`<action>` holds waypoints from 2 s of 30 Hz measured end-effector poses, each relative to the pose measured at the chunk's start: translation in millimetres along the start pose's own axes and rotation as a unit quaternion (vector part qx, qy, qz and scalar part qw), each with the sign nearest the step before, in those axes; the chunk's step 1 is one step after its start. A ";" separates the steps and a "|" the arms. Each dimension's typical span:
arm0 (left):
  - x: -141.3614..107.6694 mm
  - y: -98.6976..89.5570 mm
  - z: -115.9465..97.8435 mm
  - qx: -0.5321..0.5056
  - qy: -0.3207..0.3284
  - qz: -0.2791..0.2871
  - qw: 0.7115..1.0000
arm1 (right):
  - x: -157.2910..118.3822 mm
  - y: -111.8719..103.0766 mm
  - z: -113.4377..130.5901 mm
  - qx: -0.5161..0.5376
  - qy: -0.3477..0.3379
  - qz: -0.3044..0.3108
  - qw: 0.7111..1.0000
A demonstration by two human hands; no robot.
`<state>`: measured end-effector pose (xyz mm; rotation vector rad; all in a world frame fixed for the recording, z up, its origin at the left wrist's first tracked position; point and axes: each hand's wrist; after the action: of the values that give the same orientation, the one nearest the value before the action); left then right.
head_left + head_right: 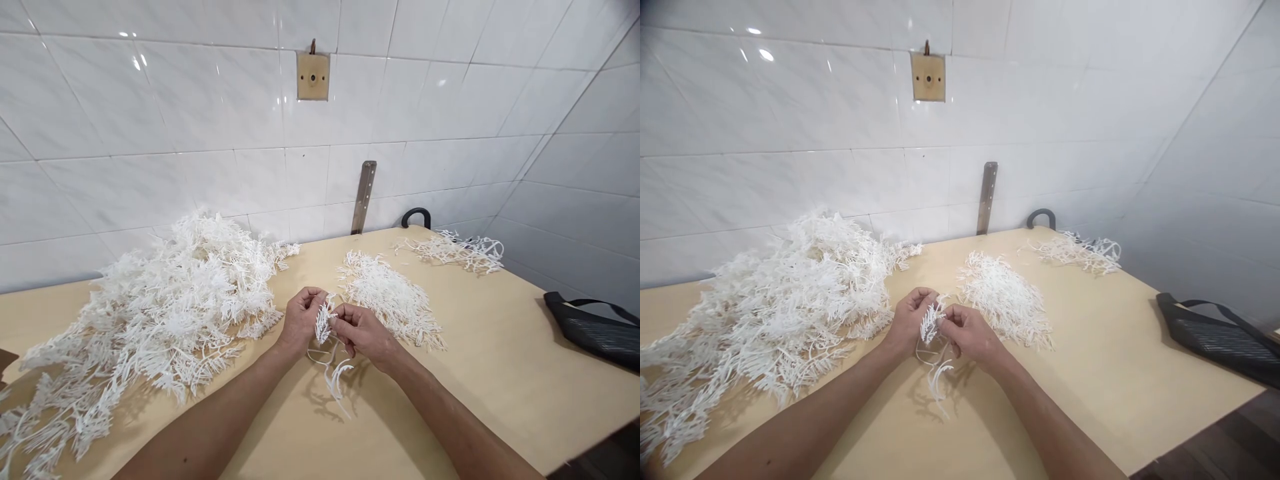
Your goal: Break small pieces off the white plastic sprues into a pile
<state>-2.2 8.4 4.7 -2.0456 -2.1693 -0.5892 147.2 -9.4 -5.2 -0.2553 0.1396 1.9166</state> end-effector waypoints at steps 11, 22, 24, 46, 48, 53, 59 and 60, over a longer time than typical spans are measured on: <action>-1.8 -2.6 -5.2 0.051 0.021 0.032 0.998 | 5.5 -6.5 -0.9 0.029 0.001 -0.098 0.995; -27.9 4.8 -18.6 0.376 0.359 0.177 0.836 | 10.6 -16.6 -6.5 0.000 0.025 -0.119 0.993; -24.5 3.8 -16.5 0.362 0.306 0.164 0.865 | 10.9 -17.7 -6.6 0.002 0.025 -0.122 0.992; -1.8 -19.1 4.8 0.300 0.338 0.240 0.859 | 7.7 -20.5 -0.3 0.053 0.017 -0.097 0.994; -0.3 -18.4 4.4 0.289 0.322 0.202 0.879 | 5.9 -19.1 2.4 0.053 0.018 -0.084 0.995; 5.5 -15.5 1.2 0.249 0.200 0.126 0.939 | 5.8 -17.2 7.2 0.079 0.020 -0.098 0.992; 10.4 -13.2 1.2 0.107 0.038 0.096 0.989 | 9.4 -13.9 1.7 0.058 0.049 -0.084 0.994; 10.5 -12.9 0.4 0.090 0.021 0.092 0.991 | 9.9 -13.4 0.3 0.052 0.051 -0.084 0.994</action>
<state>-15.7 18.1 5.1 -2.0845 -1.9057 -0.3952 156.5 4.4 -7.0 -0.2865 0.2770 1.7245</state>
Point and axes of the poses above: each hand's wrist, its own x-axis towards the middle knuckle, its own y-axis out of the palm, z = x × y, and after that the axes turned 15 degrees about y, right-handed
